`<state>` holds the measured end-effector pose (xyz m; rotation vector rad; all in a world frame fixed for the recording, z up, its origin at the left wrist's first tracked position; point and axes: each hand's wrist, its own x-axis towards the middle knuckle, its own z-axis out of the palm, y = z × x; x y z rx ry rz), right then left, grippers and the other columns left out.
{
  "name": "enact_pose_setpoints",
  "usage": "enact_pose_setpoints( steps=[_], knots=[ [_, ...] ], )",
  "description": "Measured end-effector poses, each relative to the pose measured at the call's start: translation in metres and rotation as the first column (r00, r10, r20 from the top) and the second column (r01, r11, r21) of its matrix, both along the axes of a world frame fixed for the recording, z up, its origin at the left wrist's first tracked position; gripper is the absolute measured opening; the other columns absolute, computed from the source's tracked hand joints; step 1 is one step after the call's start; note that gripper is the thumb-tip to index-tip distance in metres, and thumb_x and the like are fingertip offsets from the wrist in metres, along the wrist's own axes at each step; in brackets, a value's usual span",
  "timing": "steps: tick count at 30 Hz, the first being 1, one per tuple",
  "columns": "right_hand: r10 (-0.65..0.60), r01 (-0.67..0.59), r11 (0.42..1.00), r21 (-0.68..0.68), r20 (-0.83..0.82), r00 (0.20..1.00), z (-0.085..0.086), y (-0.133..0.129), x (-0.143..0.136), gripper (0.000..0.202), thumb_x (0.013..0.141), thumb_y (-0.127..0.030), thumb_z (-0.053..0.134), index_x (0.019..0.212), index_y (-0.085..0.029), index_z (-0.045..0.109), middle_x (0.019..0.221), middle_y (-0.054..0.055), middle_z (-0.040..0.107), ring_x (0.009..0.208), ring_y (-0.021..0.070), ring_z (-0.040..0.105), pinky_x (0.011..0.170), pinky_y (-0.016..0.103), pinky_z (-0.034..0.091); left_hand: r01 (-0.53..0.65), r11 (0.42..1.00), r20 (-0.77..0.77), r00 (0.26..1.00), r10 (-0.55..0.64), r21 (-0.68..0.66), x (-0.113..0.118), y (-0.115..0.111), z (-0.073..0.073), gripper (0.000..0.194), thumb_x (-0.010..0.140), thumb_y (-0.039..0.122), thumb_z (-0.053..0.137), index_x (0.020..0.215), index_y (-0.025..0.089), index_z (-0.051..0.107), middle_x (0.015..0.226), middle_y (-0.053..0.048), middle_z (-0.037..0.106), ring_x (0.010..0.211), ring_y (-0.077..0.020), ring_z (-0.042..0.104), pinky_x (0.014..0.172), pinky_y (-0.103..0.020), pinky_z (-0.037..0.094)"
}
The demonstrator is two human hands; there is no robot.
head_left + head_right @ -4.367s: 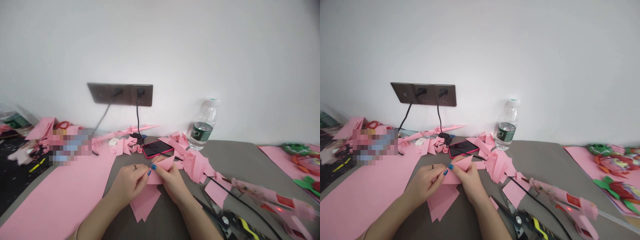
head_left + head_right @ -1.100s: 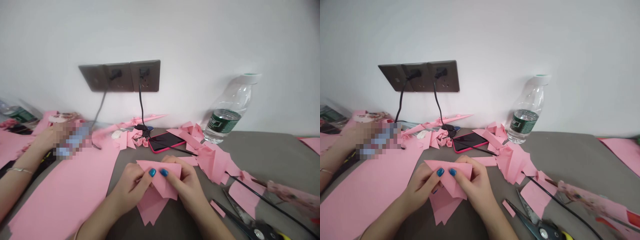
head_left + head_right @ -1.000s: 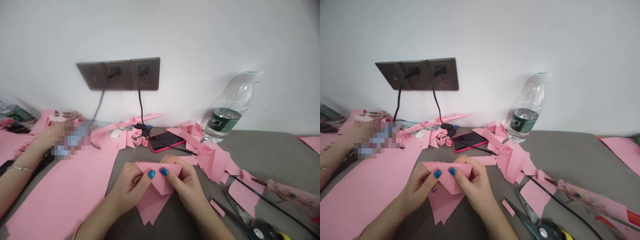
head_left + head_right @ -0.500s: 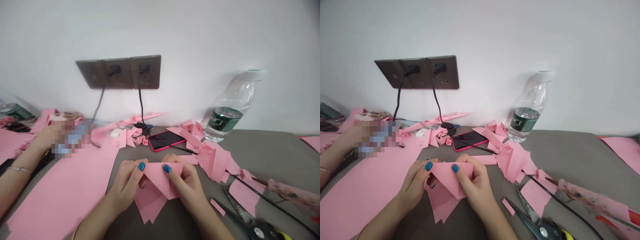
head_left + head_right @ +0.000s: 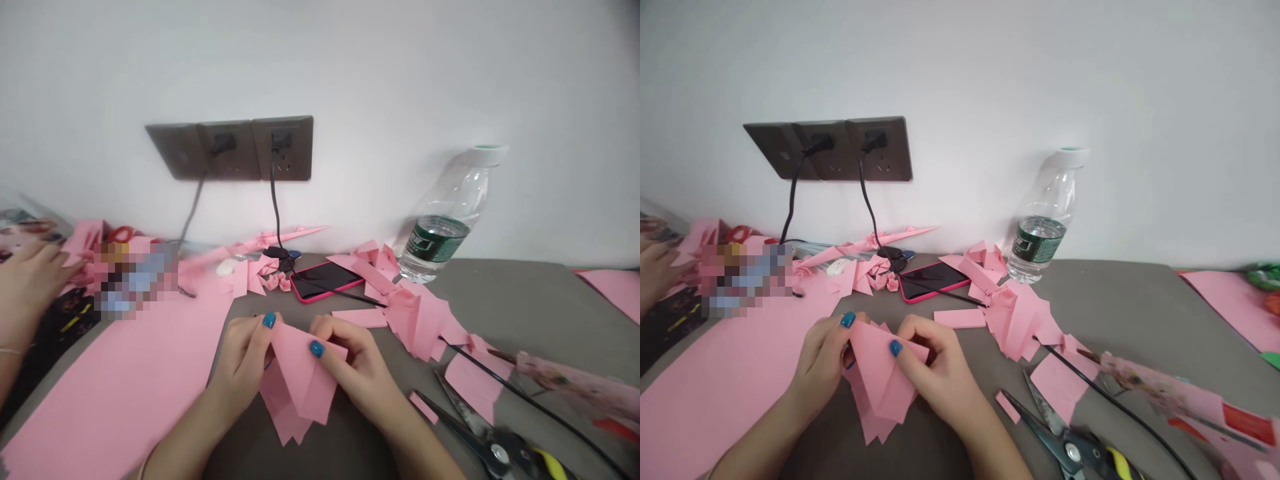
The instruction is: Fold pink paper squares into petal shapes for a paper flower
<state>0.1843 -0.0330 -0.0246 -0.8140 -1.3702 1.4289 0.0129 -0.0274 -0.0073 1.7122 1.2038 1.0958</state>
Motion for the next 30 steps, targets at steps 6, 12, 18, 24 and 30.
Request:
enact_pose_setpoints(
  steps=[6,12,18,24,30],
  knots=[
    [0.134,-0.133,0.991,-0.010,0.043,0.990,0.005,-0.001,0.000,0.035,0.091,-0.039,0.054,0.064,-0.020,0.040,0.065,-0.003,0.035,0.060,0.0122,0.032,0.055,0.026,0.025,-0.014,1.000,0.038,0.999,0.014,-0.013,-0.001,0.003,0.000,0.042,0.099,0.031,0.032,0.057,0.020,0.033,0.055,0.004,0.034,0.049,-0.0103,0.032,0.047,-0.027,0.024],
    [-0.155,0.157,0.987,0.020,-0.068,0.985,-0.010,0.006,-0.002,0.033,0.091,-0.040,0.055,0.067,-0.020,0.045,0.067,-0.003,0.038,0.062,0.0134,0.035,0.058,0.026,0.029,0.132,0.987,0.065,0.990,-0.127,-0.088,0.002,0.008,0.001,0.032,0.092,0.041,0.050,0.069,0.019,0.044,0.059,0.005,0.040,0.052,-0.0101,0.039,0.048,-0.022,0.031],
    [-0.270,0.271,0.963,-0.002,-0.103,0.957,-0.013,0.009,-0.003,0.028,0.090,-0.042,0.058,0.073,-0.020,0.053,0.070,-0.002,0.045,0.062,0.0129,0.039,0.057,0.024,0.032,0.137,0.978,0.005,0.990,-0.138,-0.158,0.001,0.011,-0.004,0.017,0.091,0.033,0.052,0.083,0.018,0.050,0.059,0.006,0.044,0.053,-0.0094,0.040,0.050,-0.019,0.032],
    [-0.152,0.150,0.988,-0.021,-0.089,0.984,-0.008,0.009,-0.002,0.023,0.087,-0.042,0.062,0.086,-0.020,0.057,0.081,0.001,0.057,0.072,0.0155,0.052,0.064,0.024,0.042,0.205,0.966,-0.016,0.978,-0.210,-0.161,-0.005,0.015,0.001,0.013,0.087,0.030,0.059,0.086,0.018,0.055,0.064,0.004,0.054,0.058,-0.0103,0.049,0.053,-0.019,0.038],
    [-0.168,0.164,0.986,-0.041,-0.124,0.978,-0.011,0.012,0.003,0.020,0.086,-0.039,0.062,0.094,-0.021,0.059,0.089,0.003,0.062,0.078,0.0173,0.057,0.069,0.027,0.048,0.214,0.961,0.046,0.977,-0.210,-0.174,-0.006,0.016,0.007,0.012,0.090,0.029,0.055,0.087,0.018,0.053,0.076,0.001,0.059,0.067,-0.0131,0.060,0.060,-0.022,0.046]
  ],
)
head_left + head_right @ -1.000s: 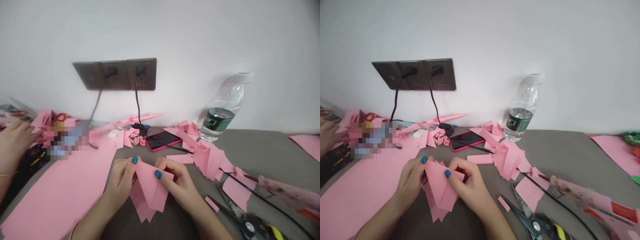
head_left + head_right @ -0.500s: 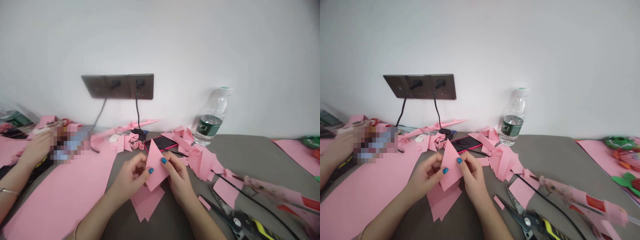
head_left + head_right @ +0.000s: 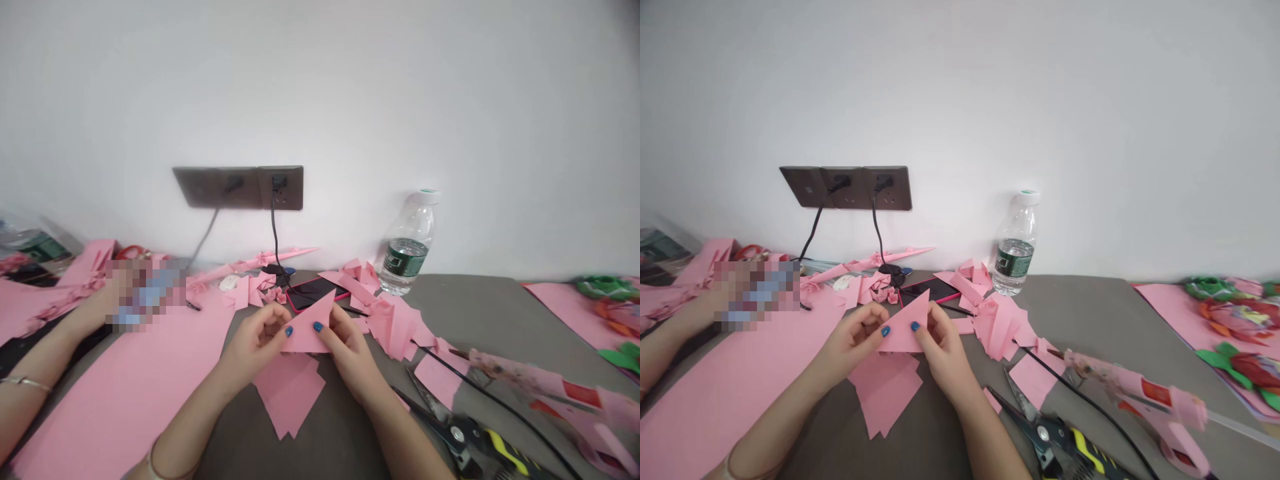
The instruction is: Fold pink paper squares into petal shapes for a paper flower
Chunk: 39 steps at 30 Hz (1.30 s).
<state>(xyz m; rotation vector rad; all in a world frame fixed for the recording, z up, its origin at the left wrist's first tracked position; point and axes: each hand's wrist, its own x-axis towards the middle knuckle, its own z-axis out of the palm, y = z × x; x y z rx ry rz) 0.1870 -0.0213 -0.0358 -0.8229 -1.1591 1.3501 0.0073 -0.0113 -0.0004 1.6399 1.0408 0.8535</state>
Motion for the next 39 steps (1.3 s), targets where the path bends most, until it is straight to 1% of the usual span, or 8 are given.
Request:
enact_pose_setpoints(
  steps=[5,9,15,20,24,27,31,39],
  knots=[
    [0.075,-0.082,0.994,-0.071,-0.088,0.993,-0.003,0.001,0.002,0.021,0.085,-0.038,0.062,0.100,-0.024,0.062,0.083,0.001,0.061,0.066,0.0146,0.053,0.054,0.023,0.045,0.002,0.999,0.108,0.994,0.003,-0.045,-0.002,0.000,0.001,0.015,0.092,0.033,0.054,0.090,0.018,0.052,0.072,0.002,0.061,0.057,-0.0120,0.063,0.058,-0.024,0.050],
    [0.066,-0.075,0.995,-0.067,-0.127,0.990,0.000,0.000,0.005,0.012,0.083,-0.033,0.064,0.089,-0.023,0.066,0.083,0.000,0.058,0.064,0.0129,0.051,0.057,0.024,0.043,0.041,0.995,0.198,0.980,-0.023,-0.087,-0.006,0.001,0.002,0.011,0.088,0.028,0.057,0.091,0.017,0.057,0.074,0.000,0.064,0.061,-0.0137,0.067,0.063,-0.027,0.055],
    [-0.019,0.012,0.987,0.160,0.042,0.999,0.002,0.001,0.010,0.023,0.084,-0.018,0.048,0.072,-0.020,0.067,0.078,0.003,0.058,0.076,0.0187,0.052,0.069,0.030,0.038,0.057,0.990,0.194,0.980,-0.032,-0.125,-0.009,0.005,-0.003,0.014,0.085,0.029,0.061,0.085,0.016,0.062,0.074,0.000,0.064,0.066,-0.0136,0.064,0.066,-0.028,0.054],
    [-0.126,0.052,0.938,0.344,0.197,0.972,0.005,-0.001,0.004,0.028,0.092,-0.025,0.043,0.070,-0.019,0.059,0.072,0.003,0.054,0.072,0.0192,0.051,0.067,0.032,0.036,-0.008,0.991,0.048,0.999,0.015,-0.134,-0.006,0.007,-0.004,0.016,0.082,0.030,0.066,0.086,0.015,0.065,0.066,0.000,0.067,0.060,-0.0118,0.060,0.059,-0.022,0.048],
    [-0.209,0.139,0.951,0.277,0.241,0.948,0.003,-0.001,-0.002,0.006,0.087,-0.026,0.058,0.085,-0.021,0.055,0.078,0.001,0.052,0.072,0.0169,0.051,0.064,0.028,0.040,-0.047,0.989,-0.005,0.999,0.047,-0.138,-0.006,0.008,-0.005,0.018,0.081,0.030,0.065,0.081,0.013,0.071,0.066,-0.002,0.067,0.059,-0.0126,0.060,0.058,-0.023,0.050],
    [-0.155,0.108,0.975,0.196,0.246,0.957,0.000,0.001,-0.003,0.017,0.083,-0.026,0.062,0.098,-0.020,0.059,0.083,0.002,0.058,0.079,0.0183,0.057,0.071,0.028,0.045,-0.056,0.989,-0.023,0.998,0.053,-0.138,-0.007,0.009,-0.006,0.021,0.081,0.033,0.065,0.081,0.013,0.072,0.068,-0.003,0.068,0.059,-0.0124,0.061,0.058,-0.022,0.051],
    [-0.087,0.050,0.990,0.132,0.287,0.954,0.000,0.004,-0.001,0.008,0.082,-0.027,0.062,0.081,-0.019,0.063,0.080,0.004,0.064,0.079,0.0193,0.060,0.073,0.029,0.046,-0.056,0.992,-0.036,0.998,0.053,-0.113,-0.007,0.009,-0.006,0.023,0.082,0.035,0.064,0.080,0.014,0.073,0.068,-0.002,0.068,0.059,-0.0121,0.060,0.058,-0.021,0.050],
    [-0.066,0.036,0.993,0.114,0.275,0.959,0.004,0.003,-0.002,0.009,0.082,-0.027,0.062,0.078,-0.018,0.063,0.077,0.003,0.064,0.075,0.0181,0.059,0.069,0.028,0.045,-0.099,0.989,-0.025,0.995,0.097,-0.111,-0.004,0.003,-0.009,0.016,0.076,0.031,0.070,0.076,0.015,0.073,0.068,-0.003,0.071,0.061,-0.0126,0.062,0.059,-0.021,0.049]
  ],
)
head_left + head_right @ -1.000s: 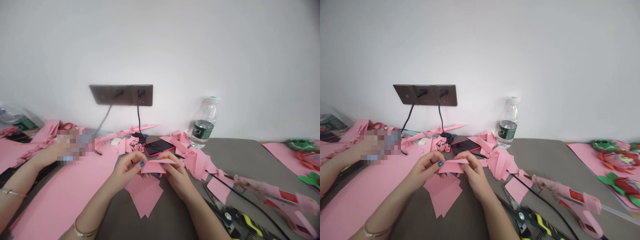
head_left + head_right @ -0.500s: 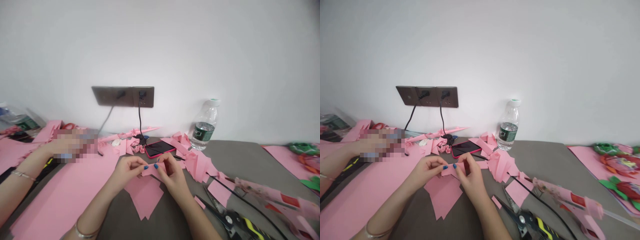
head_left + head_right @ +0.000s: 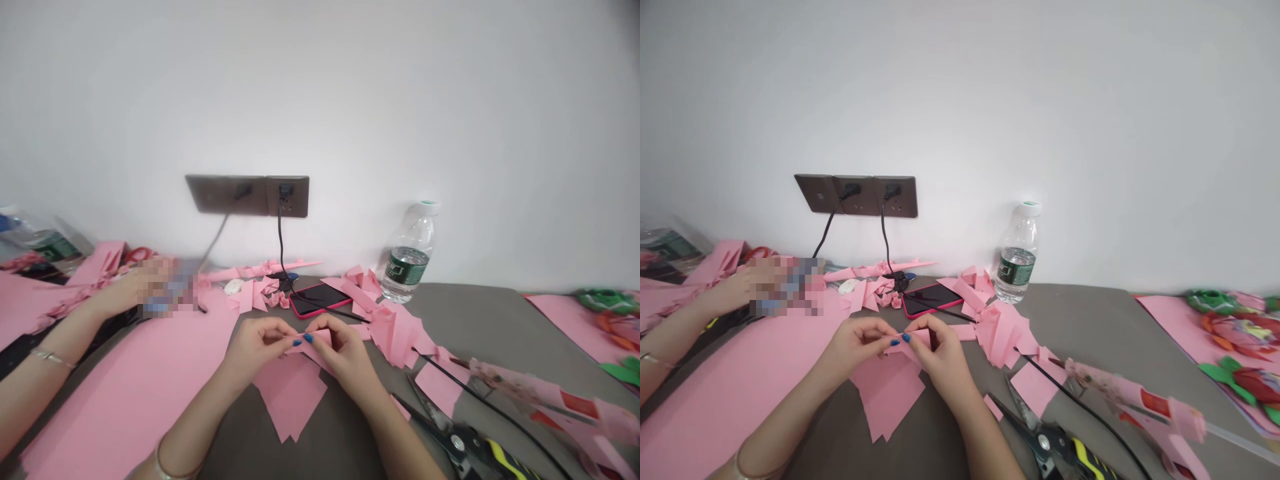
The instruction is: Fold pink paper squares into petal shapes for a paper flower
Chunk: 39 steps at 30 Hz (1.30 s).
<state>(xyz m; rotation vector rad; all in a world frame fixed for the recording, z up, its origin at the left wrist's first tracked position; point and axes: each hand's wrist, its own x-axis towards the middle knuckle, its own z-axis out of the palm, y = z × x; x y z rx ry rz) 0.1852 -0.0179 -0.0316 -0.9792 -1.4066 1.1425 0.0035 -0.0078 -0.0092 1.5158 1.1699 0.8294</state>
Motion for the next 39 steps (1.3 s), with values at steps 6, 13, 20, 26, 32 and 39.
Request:
enact_pose_setpoints(
  steps=[6,13,20,26,32,39],
  knots=[
    [0.018,-0.019,1.000,-0.014,-0.025,1.000,-0.001,0.001,0.001,0.012,0.081,-0.028,0.064,0.075,-0.018,0.063,0.072,0.002,0.063,0.070,0.0169,0.057,0.065,0.027,0.043,0.020,1.000,0.009,1.000,-0.020,0.012,-0.001,0.003,0.001,0.020,0.078,0.033,0.067,0.075,0.014,0.074,0.066,-0.003,0.070,0.058,-0.0122,0.060,0.056,-0.021,0.050],
    [0.049,-0.053,0.998,-0.046,-0.087,0.995,0.000,0.001,0.001,0.018,0.079,-0.032,0.069,0.070,-0.018,0.065,0.069,0.002,0.065,0.067,0.0163,0.059,0.064,0.027,0.045,0.017,0.999,0.006,1.000,-0.017,0.046,0.001,0.000,0.000,0.018,0.077,0.031,0.069,0.082,0.014,0.075,0.076,-0.005,0.074,0.066,-0.0151,0.066,0.062,-0.022,0.053],
    [-0.010,0.004,0.996,-0.088,-0.069,0.998,-0.001,0.002,0.003,0.019,0.078,-0.035,0.070,0.073,-0.017,0.074,0.074,0.006,0.072,0.073,0.0196,0.065,0.069,0.029,0.049,0.024,0.996,-0.037,0.999,-0.021,0.090,-0.001,0.001,0.001,0.023,0.082,0.034,0.064,0.078,0.014,0.076,0.070,-0.003,0.072,0.060,-0.0125,0.060,0.056,-0.020,0.046],
    [-0.007,0.001,0.995,-0.102,-0.055,0.998,0.002,0.002,0.003,0.021,0.079,-0.037,0.068,0.074,-0.018,0.077,0.078,0.006,0.075,0.078,0.0221,0.067,0.073,0.031,0.051,0.026,0.995,-0.078,0.997,-0.019,0.101,-0.003,0.001,0.003,0.026,0.082,0.036,0.063,0.076,0.013,0.075,0.067,-0.003,0.069,0.060,-0.0125,0.056,0.055,-0.020,0.042],
    [-0.096,0.089,0.991,-0.101,-0.061,0.994,-0.004,0.004,0.001,0.021,0.073,-0.036,0.072,0.062,-0.018,0.071,0.066,0.004,0.070,0.066,0.0196,0.062,0.064,0.029,0.049,0.032,0.998,-0.100,0.995,-0.027,0.046,-0.004,0.002,0.005,0.025,0.080,0.035,0.063,0.072,0.013,0.071,0.061,-0.001,0.063,0.055,-0.0113,0.052,0.052,-0.020,0.038],
    [-0.042,0.042,0.998,-0.046,0.001,0.999,-0.003,0.003,0.002,0.031,0.081,-0.042,0.065,0.061,-0.018,0.062,0.060,0.001,0.057,0.060,0.0151,0.048,0.056,0.027,0.038,0.088,0.996,-0.093,0.992,-0.085,0.028,-0.004,0.000,0.011,0.022,0.081,0.030,0.059,0.064,0.016,0.056,0.055,0.004,0.052,0.051,-0.0098,0.049,0.050,-0.019,0.035]
  ],
)
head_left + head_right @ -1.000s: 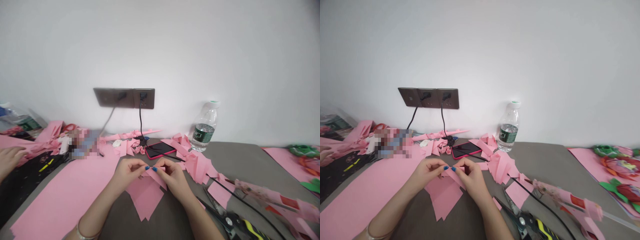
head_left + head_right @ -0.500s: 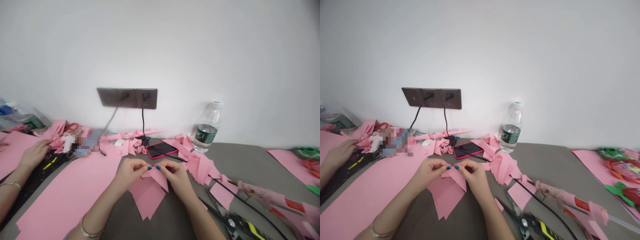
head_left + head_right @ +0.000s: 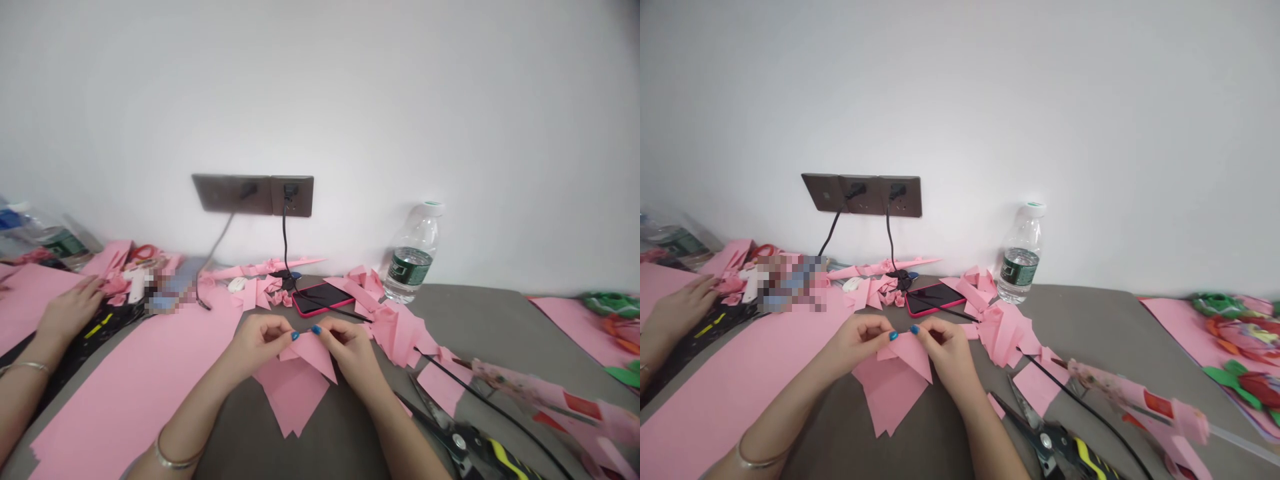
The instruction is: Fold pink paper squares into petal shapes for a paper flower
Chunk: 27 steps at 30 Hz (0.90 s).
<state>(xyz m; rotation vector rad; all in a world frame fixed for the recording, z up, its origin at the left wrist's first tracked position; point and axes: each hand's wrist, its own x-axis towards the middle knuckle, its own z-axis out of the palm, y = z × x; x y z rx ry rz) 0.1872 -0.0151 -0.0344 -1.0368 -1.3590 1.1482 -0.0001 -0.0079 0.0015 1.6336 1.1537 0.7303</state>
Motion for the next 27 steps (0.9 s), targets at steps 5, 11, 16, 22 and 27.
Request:
enact_pose_setpoints(
  steps=[5,11,16,22,27],
  knots=[
    [0.040,-0.041,0.999,0.015,0.055,0.998,0.001,-0.002,-0.002,0.034,0.081,-0.043,0.064,0.059,-0.018,0.055,0.059,0.000,0.049,0.059,0.0141,0.043,0.055,0.026,0.033,0.108,0.994,-0.049,0.993,-0.107,0.028,0.006,-0.004,-0.006,0.020,0.085,0.027,0.053,0.067,0.018,0.048,0.054,0.006,0.048,0.050,-0.0102,0.053,0.051,-0.019,0.038],
    [0.071,-0.073,0.997,0.034,0.067,0.995,-0.001,-0.002,-0.004,0.036,0.084,-0.045,0.059,0.061,-0.019,0.049,0.061,-0.002,0.043,0.059,0.0137,0.039,0.056,0.026,0.030,0.187,0.976,-0.167,0.972,-0.167,0.113,0.007,-0.004,-0.003,0.030,0.091,0.025,0.043,0.062,0.018,0.040,0.054,0.006,0.040,0.047,-0.0080,0.044,0.048,-0.020,0.029],
    [0.052,-0.053,0.998,0.026,0.013,0.999,0.001,0.001,-0.001,0.042,0.084,-0.051,0.058,0.060,-0.020,0.043,0.060,-0.003,0.036,0.058,0.0125,0.033,0.054,0.025,0.027,0.213,0.965,-0.217,0.960,-0.178,0.151,-0.001,-0.001,0.003,0.031,0.087,0.021,0.042,0.060,0.019,0.028,0.056,0.006,0.029,0.051,-0.0084,0.034,0.048,-0.022,0.022],
    [-0.001,0.002,1.000,0.014,-0.046,0.999,-0.002,0.005,0.003,0.045,0.082,-0.053,0.060,0.058,-0.020,0.042,0.059,-0.004,0.034,0.058,0.0118,0.030,0.053,0.025,0.025,0.196,0.964,-0.215,0.964,-0.156,0.178,-0.010,0.003,0.004,0.029,0.084,0.017,0.042,0.059,0.019,0.026,0.057,0.006,0.027,0.054,-0.0093,0.026,0.050,-0.024,0.019],
    [0.005,-0.006,1.000,-0.025,-0.028,1.000,-0.002,0.003,0.000,0.044,0.079,-0.053,0.063,0.056,-0.019,0.046,0.057,-0.003,0.037,0.055,0.0118,0.033,0.051,0.025,0.027,0.204,0.962,-0.209,0.964,-0.166,0.179,-0.018,0.006,0.007,0.033,0.089,0.028,0.045,0.058,0.018,0.037,0.057,0.005,0.035,0.055,-0.0098,0.033,0.050,-0.023,0.023]
  ],
)
